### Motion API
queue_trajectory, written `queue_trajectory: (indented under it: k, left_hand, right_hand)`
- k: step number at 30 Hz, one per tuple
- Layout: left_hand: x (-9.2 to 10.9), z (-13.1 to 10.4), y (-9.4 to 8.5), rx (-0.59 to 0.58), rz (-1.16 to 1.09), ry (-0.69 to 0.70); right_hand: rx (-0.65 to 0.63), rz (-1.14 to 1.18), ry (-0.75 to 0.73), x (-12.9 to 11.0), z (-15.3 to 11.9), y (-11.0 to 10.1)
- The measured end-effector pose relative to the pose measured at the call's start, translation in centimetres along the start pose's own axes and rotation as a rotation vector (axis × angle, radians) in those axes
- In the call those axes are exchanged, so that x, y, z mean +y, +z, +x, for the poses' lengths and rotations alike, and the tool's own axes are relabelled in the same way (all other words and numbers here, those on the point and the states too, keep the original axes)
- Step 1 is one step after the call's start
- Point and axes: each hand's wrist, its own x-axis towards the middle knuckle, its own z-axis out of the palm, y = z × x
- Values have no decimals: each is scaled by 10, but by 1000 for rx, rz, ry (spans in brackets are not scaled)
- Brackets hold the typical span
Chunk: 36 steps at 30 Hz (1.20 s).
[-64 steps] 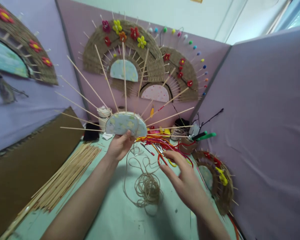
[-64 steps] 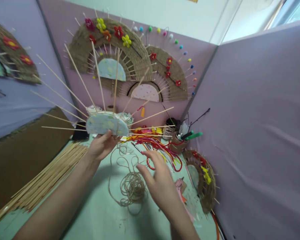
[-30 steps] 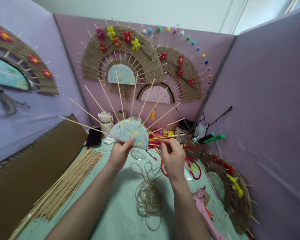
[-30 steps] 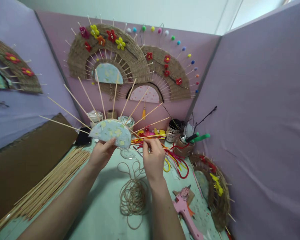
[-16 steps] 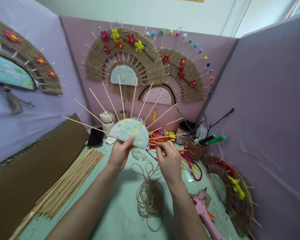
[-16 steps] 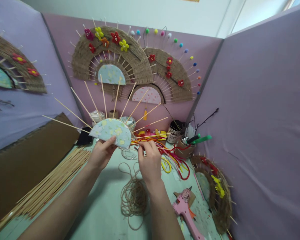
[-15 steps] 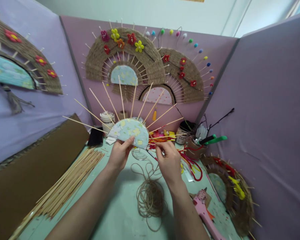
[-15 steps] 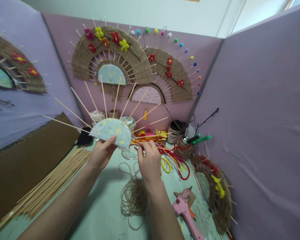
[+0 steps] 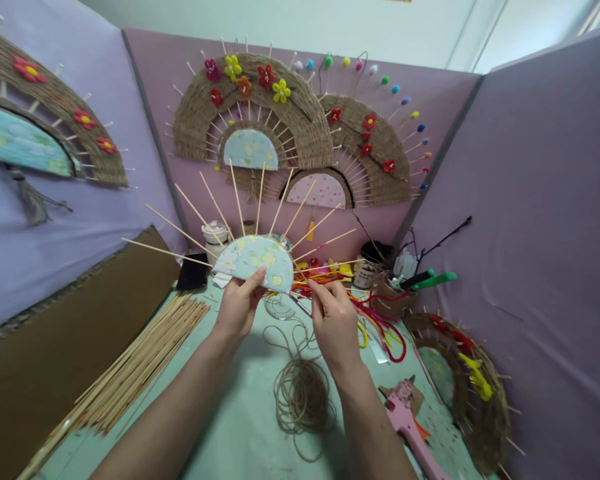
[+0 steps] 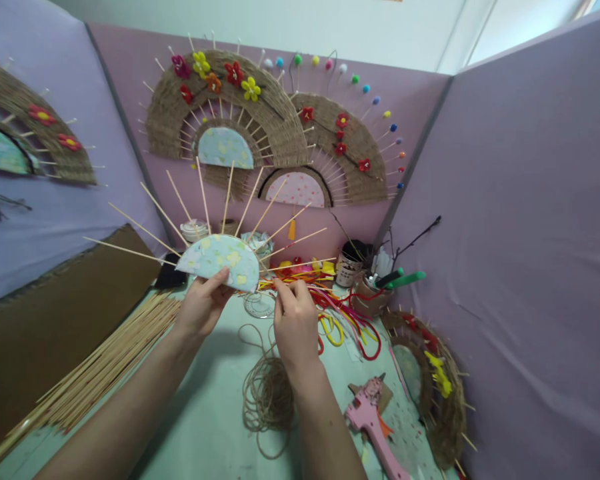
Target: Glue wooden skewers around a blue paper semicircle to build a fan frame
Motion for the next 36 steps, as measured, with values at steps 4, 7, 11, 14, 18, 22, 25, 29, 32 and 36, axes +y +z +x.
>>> queue_trajectory:
  k: [4, 7, 11, 14, 18, 22, 25, 29, 32, 36]
  left_hand:
    - [0, -1, 1, 15, 4, 5]
    - [1, -1, 2, 14, -2, -1]
    - [2, -1, 2, 24, -7, -10]
    - [2, -1, 2, 37, -13, -18]
    - [1, -2, 2, 32, -11, -21]
    - [1, -1, 2, 37, -18, -22]
    - [1, -1, 2, 33, -23, -16]
    - [0, -1, 2, 21, -14, -5]
    - [1, -1, 2, 26, -17, -3]
    - [0, -1, 2, 25, -11, 3]
  right_hand:
    - [-58, -26, 9, 0, -1, 4]
    - [-96, -61, 1, -1, -3, 7]
    - [-130, -123, -15, -3, -5, 9]
    - [-144, -138, -11, -5, -5, 9]
    - [-154, -124, 4, -7, -4, 7]
    - [-145, -88, 14, -7, -4, 7]
    - [-147, -56, 19, -7, -4, 7]
    - [-141, -23, 22, -6, -5, 7]
    - [-139, -5, 27, -8, -5, 6]
    - [-132, 23, 27, -11, -4, 5]
